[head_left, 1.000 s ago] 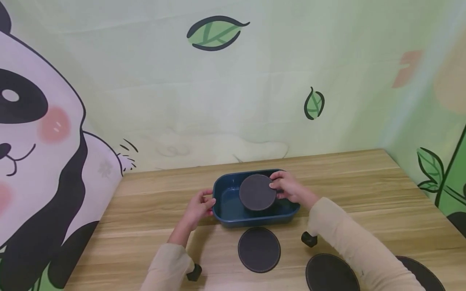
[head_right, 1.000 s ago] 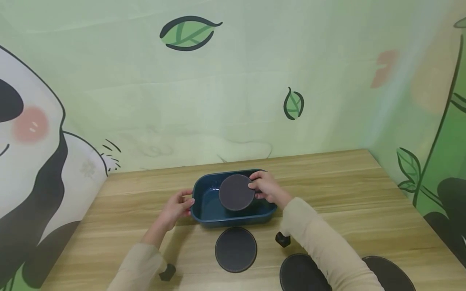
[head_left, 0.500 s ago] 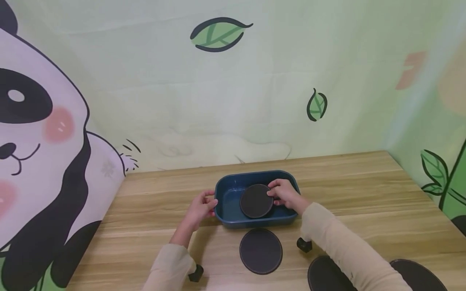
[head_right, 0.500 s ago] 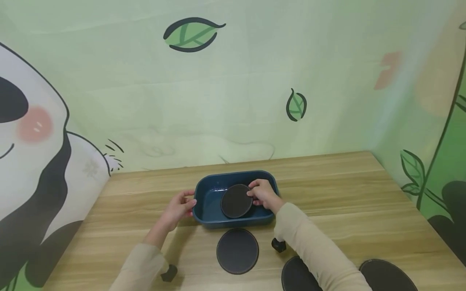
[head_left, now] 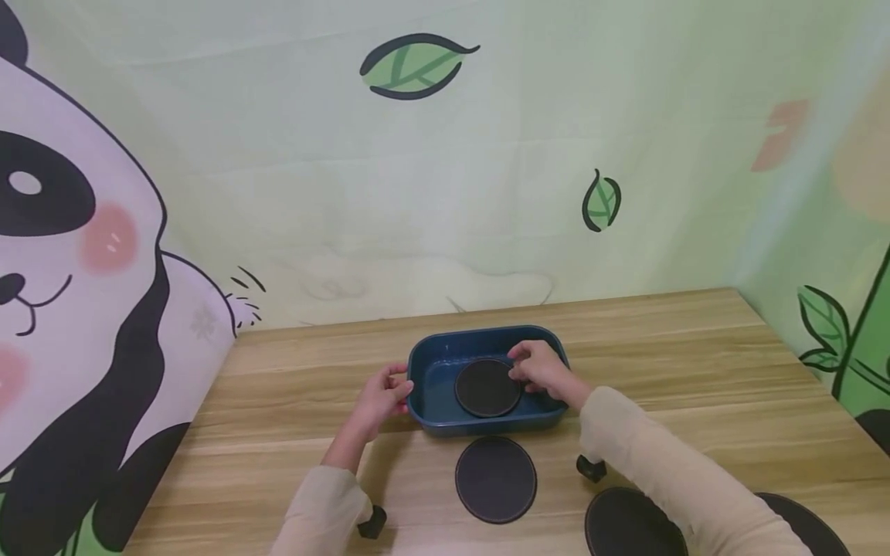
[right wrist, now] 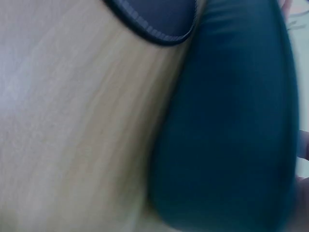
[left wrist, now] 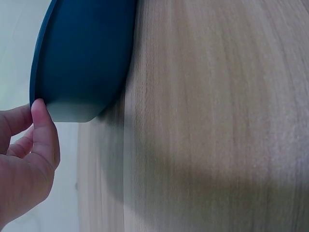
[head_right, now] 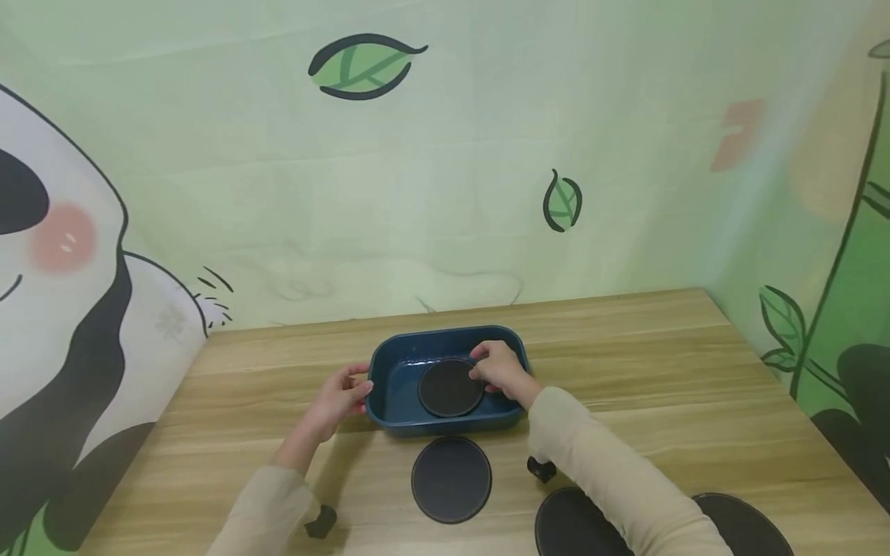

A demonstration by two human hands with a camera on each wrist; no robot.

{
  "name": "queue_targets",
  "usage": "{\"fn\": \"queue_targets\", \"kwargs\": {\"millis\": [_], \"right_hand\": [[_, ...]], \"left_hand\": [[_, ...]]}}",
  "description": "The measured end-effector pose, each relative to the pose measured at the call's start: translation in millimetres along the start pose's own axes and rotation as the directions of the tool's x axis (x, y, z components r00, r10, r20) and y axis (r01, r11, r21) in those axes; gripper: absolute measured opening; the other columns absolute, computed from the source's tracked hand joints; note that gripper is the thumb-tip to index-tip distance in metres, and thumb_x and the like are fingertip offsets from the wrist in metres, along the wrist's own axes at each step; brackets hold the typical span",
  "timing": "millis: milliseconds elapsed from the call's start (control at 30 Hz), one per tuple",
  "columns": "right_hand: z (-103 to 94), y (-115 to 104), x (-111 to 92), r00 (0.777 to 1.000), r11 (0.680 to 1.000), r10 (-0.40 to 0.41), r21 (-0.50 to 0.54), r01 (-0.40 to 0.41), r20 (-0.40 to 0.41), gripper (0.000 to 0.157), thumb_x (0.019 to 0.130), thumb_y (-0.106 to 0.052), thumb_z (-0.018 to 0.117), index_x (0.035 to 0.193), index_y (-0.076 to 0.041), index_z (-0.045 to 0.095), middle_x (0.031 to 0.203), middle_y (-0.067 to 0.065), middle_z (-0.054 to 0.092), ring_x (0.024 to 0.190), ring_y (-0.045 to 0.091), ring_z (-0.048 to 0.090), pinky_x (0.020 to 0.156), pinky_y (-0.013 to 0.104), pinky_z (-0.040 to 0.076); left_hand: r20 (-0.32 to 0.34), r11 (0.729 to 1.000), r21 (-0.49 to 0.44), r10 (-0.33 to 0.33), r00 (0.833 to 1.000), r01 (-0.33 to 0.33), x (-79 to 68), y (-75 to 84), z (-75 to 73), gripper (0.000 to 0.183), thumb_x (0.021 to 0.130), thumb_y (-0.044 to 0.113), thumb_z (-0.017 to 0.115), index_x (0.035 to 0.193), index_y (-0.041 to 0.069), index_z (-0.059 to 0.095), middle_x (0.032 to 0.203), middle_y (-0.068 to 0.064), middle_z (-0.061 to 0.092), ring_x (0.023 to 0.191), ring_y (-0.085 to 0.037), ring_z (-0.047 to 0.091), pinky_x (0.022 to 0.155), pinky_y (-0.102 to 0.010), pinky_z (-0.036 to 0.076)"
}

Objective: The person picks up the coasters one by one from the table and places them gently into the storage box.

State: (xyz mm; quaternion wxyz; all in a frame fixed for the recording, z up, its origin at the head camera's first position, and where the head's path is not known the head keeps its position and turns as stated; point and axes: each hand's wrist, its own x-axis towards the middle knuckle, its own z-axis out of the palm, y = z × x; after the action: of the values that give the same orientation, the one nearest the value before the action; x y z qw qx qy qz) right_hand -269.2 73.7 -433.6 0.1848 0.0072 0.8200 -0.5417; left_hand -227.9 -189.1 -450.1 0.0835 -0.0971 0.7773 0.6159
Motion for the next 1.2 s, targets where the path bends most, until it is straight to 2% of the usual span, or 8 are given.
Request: {"fn": "queue_targets", "kwargs": {"millis": [233,533,733,1000,1200], "right_hand": [[-1.7,-13,-20,0.995,0.997,-0.056,-0.053,0.061,0.081,0.033,0.077,0.0,0.061,0.109,0.003,0.051,0.091,0.01,0.053,0.075,0.016,0.057,0.063,0.038,0.051],[-0.8,-20,-52,0.977,0.985,-0.114,-0.105,0.135,0.18,0.029,0.077,-0.003,0.063,0.104,0.0,0.053,0.085,0.007,0.053,0.067,0.016,0.051,0.053,0.031,0.049],[1.5,-19,-67,0.966,0.978,-0.137,-0.124,0.167,0.22,0.028,0.075,-0.004,0.065,0.101,-0.001,0.055,0.079,0.004,0.051,0.065,0.014,0.05,0.051,0.029,0.048],[3.7,-12,-86,0.931,0.966,-0.169,-0.131,0.221,0.325,0.026,0.075,-0.004,0.066,0.098,0.003,0.056,0.074,0.002,0.051,0.063,0.011,0.05,0.048,0.031,0.046],[7.9,-2,-93,0.925,0.966,-0.149,-0.149,0.212,0.35,0.029,0.073,-0.006,0.068,0.098,0.005,0.057,0.073,0.002,0.053,0.048,0.011,0.043,0.042,0.024,0.04]], "left_hand": [[0.005,1.0,-0.007,0.006,1.0,-0.006,0.7,0.0,0.7,0.035,0.087,0.004,0.051,0.121,0.001,0.045,0.084,-0.008,0.048,0.06,-0.012,0.05,0.055,-0.021,0.048],[0.016,1.0,-0.017,0.02,1.0,-0.019,-2.4,2.6,1.3,0.035,0.087,0.003,0.051,0.122,-0.001,0.043,0.087,-0.011,0.05,0.062,-0.014,0.052,0.057,-0.022,0.048],[0.021,1.0,-0.008,0.012,1.0,-0.012,-0.9,1.7,0.4,0.036,0.087,0.004,0.051,0.122,-0.001,0.043,0.091,-0.015,0.05,0.063,-0.014,0.053,0.056,-0.022,0.048],[0.013,1.0,0.002,0.007,1.0,-0.007,-1.2,3.4,1.1,0.035,0.087,0.004,0.051,0.121,0.0,0.044,0.09,-0.014,0.051,0.061,-0.012,0.051,0.057,-0.022,0.048],[0.022,1.0,0.006,0.004,1.0,-0.004,-2.3,4.1,1.3,0.035,0.088,0.005,0.051,0.122,0.0,0.043,0.088,-0.012,0.05,0.062,-0.013,0.051,0.057,-0.023,0.048]]}}
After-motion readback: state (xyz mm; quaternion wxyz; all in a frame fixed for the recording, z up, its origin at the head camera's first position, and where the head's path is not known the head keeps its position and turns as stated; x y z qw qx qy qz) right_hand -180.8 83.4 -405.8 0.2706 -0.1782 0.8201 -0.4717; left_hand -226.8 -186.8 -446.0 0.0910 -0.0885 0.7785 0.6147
